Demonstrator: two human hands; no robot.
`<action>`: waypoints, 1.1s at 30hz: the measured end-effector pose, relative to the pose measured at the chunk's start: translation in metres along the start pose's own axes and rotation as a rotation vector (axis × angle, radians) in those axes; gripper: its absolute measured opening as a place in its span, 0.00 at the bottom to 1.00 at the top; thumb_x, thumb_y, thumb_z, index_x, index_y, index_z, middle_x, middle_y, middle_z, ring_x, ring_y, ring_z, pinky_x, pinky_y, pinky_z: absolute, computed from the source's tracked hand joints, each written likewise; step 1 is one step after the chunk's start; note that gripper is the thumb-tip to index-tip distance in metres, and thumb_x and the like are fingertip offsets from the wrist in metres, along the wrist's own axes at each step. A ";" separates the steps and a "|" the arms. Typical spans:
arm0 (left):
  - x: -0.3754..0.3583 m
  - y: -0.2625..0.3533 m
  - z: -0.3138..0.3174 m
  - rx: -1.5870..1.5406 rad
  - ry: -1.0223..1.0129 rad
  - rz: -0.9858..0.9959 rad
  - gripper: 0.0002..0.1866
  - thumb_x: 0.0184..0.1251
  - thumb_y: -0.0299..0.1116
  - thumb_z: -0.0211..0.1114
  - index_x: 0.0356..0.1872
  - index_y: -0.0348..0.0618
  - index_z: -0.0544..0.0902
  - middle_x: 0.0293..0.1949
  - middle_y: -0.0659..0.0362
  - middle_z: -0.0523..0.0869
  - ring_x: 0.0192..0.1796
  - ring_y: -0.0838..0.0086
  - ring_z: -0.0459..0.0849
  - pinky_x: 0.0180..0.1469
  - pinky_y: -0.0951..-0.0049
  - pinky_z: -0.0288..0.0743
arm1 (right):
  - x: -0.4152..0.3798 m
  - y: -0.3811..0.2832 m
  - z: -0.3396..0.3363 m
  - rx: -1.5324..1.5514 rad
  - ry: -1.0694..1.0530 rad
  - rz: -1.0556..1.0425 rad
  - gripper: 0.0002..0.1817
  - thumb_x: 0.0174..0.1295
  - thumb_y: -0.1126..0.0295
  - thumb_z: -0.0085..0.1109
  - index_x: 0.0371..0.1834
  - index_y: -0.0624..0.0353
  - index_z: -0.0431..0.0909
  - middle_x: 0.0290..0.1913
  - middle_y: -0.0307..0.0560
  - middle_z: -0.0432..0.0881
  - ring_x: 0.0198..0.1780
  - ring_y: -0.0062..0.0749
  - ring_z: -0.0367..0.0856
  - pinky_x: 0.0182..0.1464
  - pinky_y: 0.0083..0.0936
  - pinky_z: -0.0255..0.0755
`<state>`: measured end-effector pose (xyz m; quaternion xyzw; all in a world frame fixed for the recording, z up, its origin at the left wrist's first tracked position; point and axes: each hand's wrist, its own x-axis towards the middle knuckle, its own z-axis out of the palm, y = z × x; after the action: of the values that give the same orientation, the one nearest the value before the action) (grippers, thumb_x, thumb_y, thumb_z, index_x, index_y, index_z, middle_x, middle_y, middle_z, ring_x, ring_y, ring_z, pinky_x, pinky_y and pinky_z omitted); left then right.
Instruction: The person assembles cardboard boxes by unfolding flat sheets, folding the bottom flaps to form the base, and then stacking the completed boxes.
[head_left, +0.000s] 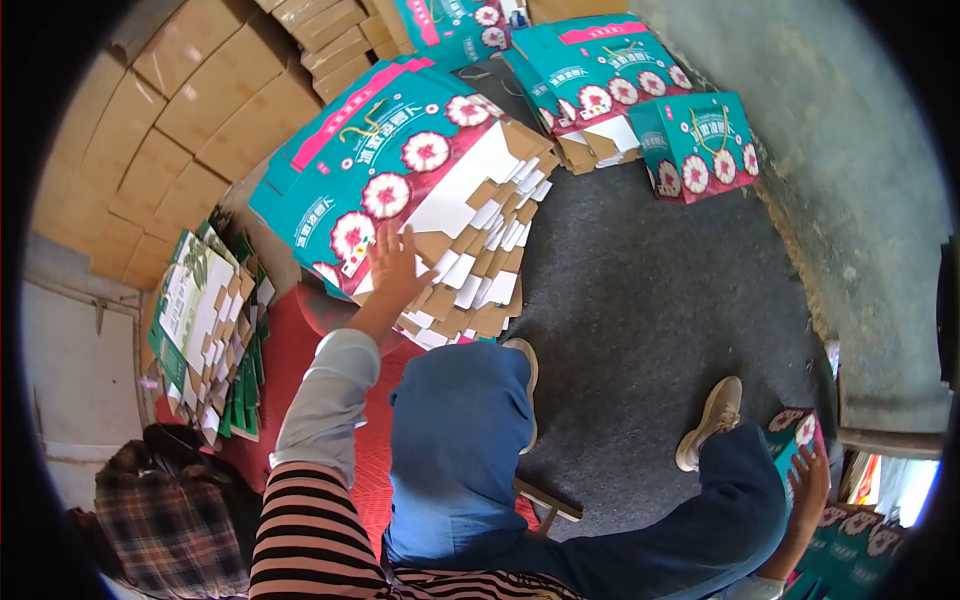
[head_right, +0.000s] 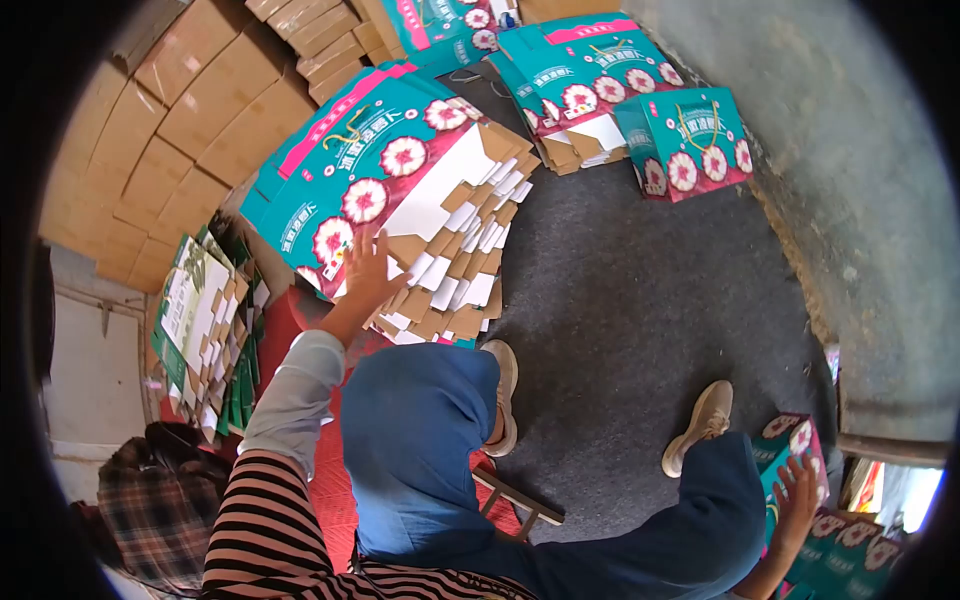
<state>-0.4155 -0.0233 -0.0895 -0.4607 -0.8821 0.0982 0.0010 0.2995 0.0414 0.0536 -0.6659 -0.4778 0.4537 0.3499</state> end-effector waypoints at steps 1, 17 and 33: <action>0.007 0.008 0.001 -0.001 0.012 -0.002 0.54 0.52 0.61 0.67 0.73 0.42 0.51 0.73 0.44 0.50 0.75 0.48 0.49 0.70 0.41 0.48 | -0.008 -0.034 0.014 -0.080 -0.014 -0.102 0.29 0.71 0.53 0.47 0.69 0.59 0.63 0.59 0.50 0.75 0.57 0.32 0.75 0.56 0.26 0.69; 0.061 0.052 0.016 0.118 -0.106 -0.057 0.44 0.65 0.50 0.57 0.74 0.38 0.46 0.73 0.38 0.48 0.74 0.43 0.49 0.67 0.42 0.53 | -0.053 -0.111 0.140 -1.131 -0.591 -0.537 0.29 0.55 0.68 0.63 0.61 0.63 0.68 0.49 0.57 0.78 0.48 0.55 0.77 0.47 0.42 0.71; 0.071 0.018 -0.022 -0.151 0.383 0.143 0.12 0.68 0.33 0.51 0.50 0.44 0.72 0.40 0.49 0.83 0.36 0.54 0.87 0.31 0.58 0.81 | -0.073 -0.084 0.118 -1.182 -0.554 -0.595 0.27 0.54 0.65 0.64 0.57 0.59 0.71 0.43 0.50 0.78 0.43 0.47 0.79 0.43 0.39 0.73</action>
<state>-0.4400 0.0479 -0.0778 -0.5313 -0.8356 -0.0579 0.1269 0.1523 0.0004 0.1081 -0.4459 -0.8762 0.1567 -0.0943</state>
